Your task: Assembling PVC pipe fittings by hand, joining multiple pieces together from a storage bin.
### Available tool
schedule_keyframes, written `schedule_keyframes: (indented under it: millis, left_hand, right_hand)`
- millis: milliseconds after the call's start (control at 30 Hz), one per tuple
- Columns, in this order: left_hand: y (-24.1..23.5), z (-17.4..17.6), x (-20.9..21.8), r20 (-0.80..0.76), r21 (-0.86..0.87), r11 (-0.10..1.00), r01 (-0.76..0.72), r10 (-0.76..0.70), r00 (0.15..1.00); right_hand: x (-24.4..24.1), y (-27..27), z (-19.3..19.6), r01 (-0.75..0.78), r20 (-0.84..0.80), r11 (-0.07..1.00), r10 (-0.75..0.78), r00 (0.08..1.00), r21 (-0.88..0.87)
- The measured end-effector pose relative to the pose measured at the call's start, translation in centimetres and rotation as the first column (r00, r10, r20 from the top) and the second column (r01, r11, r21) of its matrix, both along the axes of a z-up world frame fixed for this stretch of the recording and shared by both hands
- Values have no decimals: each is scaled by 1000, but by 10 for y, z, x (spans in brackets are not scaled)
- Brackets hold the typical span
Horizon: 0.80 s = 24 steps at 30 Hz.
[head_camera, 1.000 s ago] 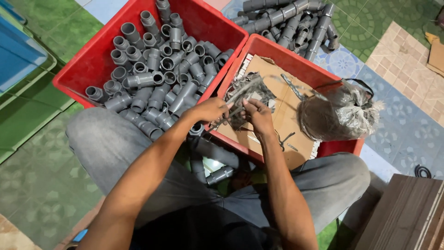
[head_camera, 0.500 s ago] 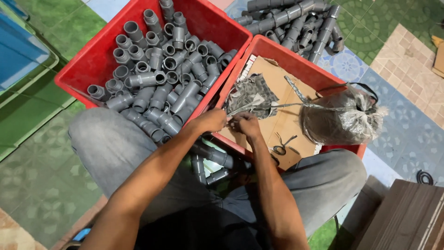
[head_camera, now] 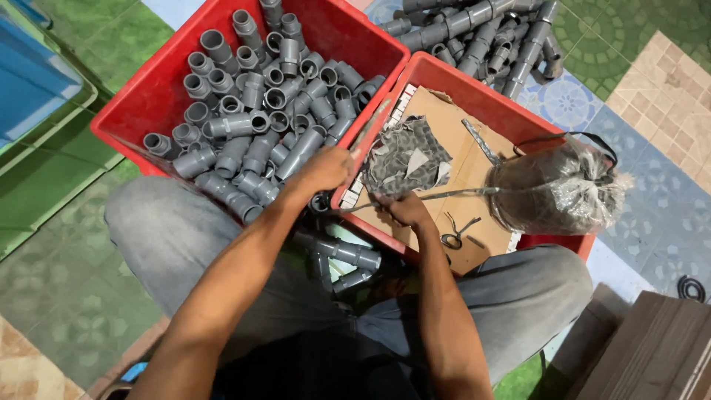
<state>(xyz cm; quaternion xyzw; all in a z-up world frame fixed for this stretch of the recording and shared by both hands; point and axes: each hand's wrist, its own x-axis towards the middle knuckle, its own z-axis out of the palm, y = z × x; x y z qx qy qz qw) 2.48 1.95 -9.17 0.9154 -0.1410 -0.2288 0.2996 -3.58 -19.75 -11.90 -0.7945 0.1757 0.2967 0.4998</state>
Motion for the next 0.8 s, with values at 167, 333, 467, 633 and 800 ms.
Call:
schedule_keyframes:
  millis: [167,333,467,633,800]
  left_hand:
    - [20,53,-18,-210,16,984,180,-172,962]
    - [17,105,-38,-268,-14,941,338,-329,905]
    - [15,94,-36,-325,-12,928,373,-357,876]
    - [13,99,-37,-352,-30,927,374,-360,864]
    - [13,83,-23,-415,-120,960,255,-281,865]
  right_hand:
    - [-1,16,53,-104,98,965,83,992,241]
    - [-15,46,85,-363,293,852,262,919,377]
    - [-19,55,13,-602,488,743,427,762,291]
    - [-22,58,-11,-716,654,696,522,547,43]
    - [-7,74,-69,-579,410,721,693,593,-382]
